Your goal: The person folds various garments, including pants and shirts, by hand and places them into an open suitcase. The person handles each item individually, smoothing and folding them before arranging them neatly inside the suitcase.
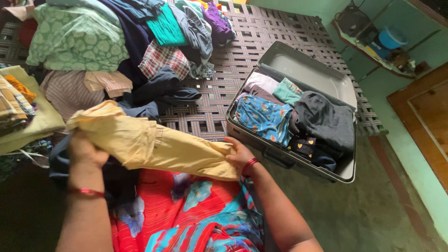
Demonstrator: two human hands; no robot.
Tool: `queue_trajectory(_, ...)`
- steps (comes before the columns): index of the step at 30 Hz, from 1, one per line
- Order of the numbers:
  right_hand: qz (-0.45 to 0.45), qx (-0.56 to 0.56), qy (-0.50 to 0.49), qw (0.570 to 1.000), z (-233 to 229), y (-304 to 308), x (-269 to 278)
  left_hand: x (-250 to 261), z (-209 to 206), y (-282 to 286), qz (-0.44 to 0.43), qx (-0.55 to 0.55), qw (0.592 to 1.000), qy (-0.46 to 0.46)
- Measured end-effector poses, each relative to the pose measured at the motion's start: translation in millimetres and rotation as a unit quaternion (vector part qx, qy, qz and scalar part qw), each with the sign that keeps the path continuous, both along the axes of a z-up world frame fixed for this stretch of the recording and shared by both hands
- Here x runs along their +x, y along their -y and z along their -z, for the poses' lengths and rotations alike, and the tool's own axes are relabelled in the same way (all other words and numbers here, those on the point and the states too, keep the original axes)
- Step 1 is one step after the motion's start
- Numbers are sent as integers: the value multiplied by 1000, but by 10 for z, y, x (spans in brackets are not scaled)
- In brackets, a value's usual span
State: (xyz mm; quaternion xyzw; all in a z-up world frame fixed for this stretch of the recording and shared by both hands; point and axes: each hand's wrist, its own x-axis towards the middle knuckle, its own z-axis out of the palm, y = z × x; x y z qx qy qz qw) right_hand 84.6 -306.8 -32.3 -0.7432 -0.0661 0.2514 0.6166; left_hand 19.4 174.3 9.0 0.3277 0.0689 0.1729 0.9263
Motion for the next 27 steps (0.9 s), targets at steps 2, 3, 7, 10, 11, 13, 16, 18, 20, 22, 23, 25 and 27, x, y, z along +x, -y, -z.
queue_trajectory(2, -15, 73, -34, 997, -79, 118, 12, -106, 79, -80, -18, -16, 999, -37)
queue_trajectory(3, -25, 69, -58, 996, -105, 191, 17, -156, 163, -130, -22, -22, 997, -66)
queue_trajectory(7, -178, -88, 47, 979, -48, 281, -26, -171, 810, -198, 19, -54, 981, -184)
queue_trajectory(10, -192, -367, 169, 894, -142, 253, -25, -80, 1148, -265, -10, -47, 982, -185)
queue_trajectory(11, -143, -378, 160, 901, -173, 211, -28, -91, 1169, -290, -7, -44, 982, -185)
queue_trajectory(13, -44, -396, 141, 906, -164, 149, -8, -149, 1131, -285, 1, -37, 982, -183)
queue_trajectory(16, 5, -360, 67, 931, 190, 62, 110, -191, 1021, -204, -37, -6, 976, -215)
queue_trajectory(18, 38, -301, 166, 938, 605, 51, 241, -197, 975, -179, -57, 8, 970, -238)
queue_trajectory(20, 54, -266, 188, 944, 975, 80, 404, -206, 981, -169, -72, 18, 960, -268)
queue_trajectory(22, 57, -256, 132, 956, 1184, 86, 509, -189, 1026, -194, -82, 26, 948, -305)
queue_trajectory(23, 75, -230, 118, 963, 1210, 92, 521, -190, 1071, -213, -90, 28, 948, -303)
queue_trajectory(25, 114, -178, 88, 974, 1164, 116, 517, -162, 1195, -245, -103, 32, 949, -296)
queue_trajectory(27, 189, -278, 118, 935, 984, 170, 524, -143, 1318, -272, -109, 37, 948, -297)
